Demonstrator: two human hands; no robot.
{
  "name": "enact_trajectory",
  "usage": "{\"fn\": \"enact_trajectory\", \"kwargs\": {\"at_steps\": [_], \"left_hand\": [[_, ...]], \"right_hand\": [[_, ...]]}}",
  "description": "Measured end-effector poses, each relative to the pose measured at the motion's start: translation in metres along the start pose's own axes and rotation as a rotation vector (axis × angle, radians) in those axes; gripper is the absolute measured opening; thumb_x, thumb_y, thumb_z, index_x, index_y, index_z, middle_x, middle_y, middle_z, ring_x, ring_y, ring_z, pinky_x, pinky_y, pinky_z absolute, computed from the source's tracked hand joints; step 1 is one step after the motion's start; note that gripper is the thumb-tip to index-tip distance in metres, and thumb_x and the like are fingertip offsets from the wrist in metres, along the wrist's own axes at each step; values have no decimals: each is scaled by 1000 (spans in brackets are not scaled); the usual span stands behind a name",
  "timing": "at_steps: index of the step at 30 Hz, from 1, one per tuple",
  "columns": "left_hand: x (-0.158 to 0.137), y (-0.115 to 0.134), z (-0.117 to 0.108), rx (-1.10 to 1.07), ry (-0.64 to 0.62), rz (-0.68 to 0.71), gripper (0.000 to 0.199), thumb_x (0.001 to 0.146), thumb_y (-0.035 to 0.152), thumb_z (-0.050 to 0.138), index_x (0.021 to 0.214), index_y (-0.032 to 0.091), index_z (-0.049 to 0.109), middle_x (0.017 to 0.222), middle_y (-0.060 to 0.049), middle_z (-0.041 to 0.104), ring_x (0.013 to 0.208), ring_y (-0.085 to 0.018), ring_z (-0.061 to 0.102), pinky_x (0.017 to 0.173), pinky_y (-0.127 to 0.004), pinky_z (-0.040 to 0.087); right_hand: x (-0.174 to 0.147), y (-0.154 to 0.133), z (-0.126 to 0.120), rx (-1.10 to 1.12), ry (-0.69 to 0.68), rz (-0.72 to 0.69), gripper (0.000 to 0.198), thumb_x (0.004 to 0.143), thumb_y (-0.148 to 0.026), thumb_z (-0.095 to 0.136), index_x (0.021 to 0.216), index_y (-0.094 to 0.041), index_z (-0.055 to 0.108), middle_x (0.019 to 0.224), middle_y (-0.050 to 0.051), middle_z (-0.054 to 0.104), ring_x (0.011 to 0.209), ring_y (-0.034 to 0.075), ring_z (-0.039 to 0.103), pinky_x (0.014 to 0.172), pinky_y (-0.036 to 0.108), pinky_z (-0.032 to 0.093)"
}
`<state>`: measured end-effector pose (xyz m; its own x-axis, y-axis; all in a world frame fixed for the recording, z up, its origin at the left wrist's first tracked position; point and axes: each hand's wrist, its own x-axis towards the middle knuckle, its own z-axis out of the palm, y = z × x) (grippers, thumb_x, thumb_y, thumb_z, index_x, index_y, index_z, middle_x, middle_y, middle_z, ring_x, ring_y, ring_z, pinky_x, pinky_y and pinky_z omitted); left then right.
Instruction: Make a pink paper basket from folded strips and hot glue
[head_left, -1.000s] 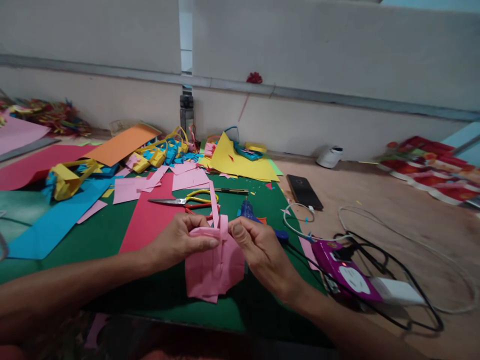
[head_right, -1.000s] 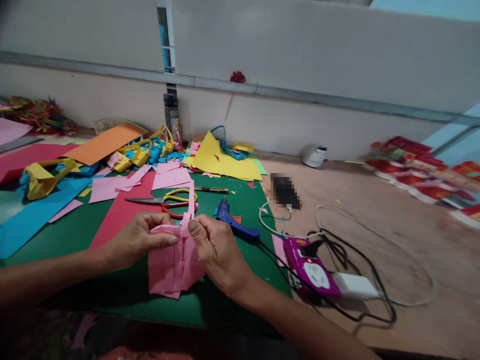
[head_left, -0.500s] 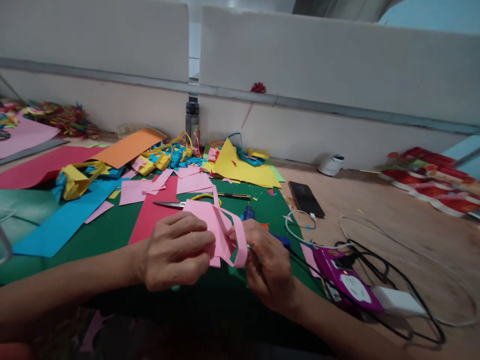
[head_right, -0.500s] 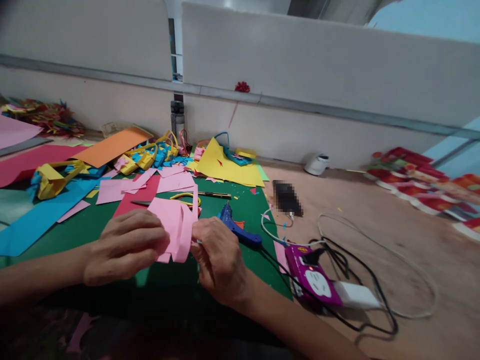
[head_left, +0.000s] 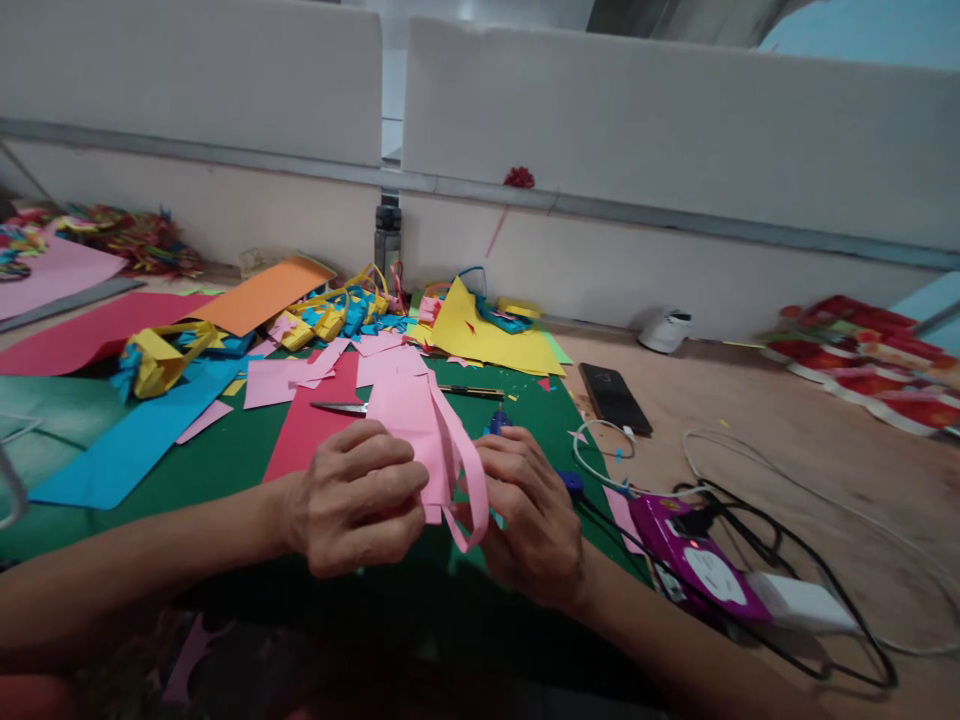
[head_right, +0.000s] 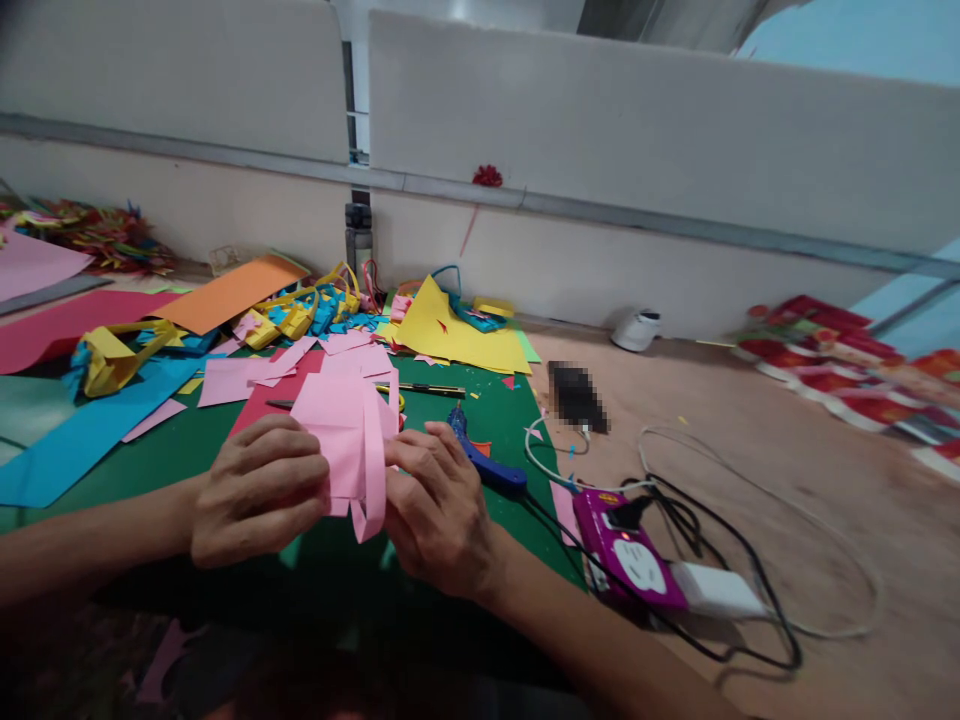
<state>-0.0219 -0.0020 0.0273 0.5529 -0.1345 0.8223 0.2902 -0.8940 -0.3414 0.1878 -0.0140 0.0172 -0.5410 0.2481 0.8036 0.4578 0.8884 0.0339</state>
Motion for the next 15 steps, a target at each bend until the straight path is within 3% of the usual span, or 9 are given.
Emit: {"fn": "enact_trajectory", "kwargs": {"at_steps": [6,10,12,15], "left_hand": [[3,-1,0,32,-20,45,16,80,10,50,66,15,54,67,-5,63,62,-16,56,56,-30,42],[-1,0,4,-17,-13,-15,19,84,11,45,68,16,52,68,-6,62,65,-16,56,60,-32,44],[-3,3,7,-118,-15,-129,17,85,11,45,70,17,51,71,-6,62,68,-16,55,62,-31,46],[-2,14,12,-383,60,-482,12,81,8,51,74,18,48,72,-4,58,68,-14,54,62,-27,46]], "right_hand": [[2,-1,0,-6,22,-8,23,75,-7,50,95,-17,52,92,9,63,95,21,59,88,46,44],[2,1,0,-2,20,24,27,76,-10,50,102,-19,51,96,9,63,96,22,59,88,46,43],[2,1,-1,9,5,25,24,78,-17,53,102,-18,52,97,11,63,98,23,59,88,47,43],[3,-1,-1,49,-9,56,24,80,-27,57,101,-17,52,94,11,65,94,24,60,89,48,42]]}}
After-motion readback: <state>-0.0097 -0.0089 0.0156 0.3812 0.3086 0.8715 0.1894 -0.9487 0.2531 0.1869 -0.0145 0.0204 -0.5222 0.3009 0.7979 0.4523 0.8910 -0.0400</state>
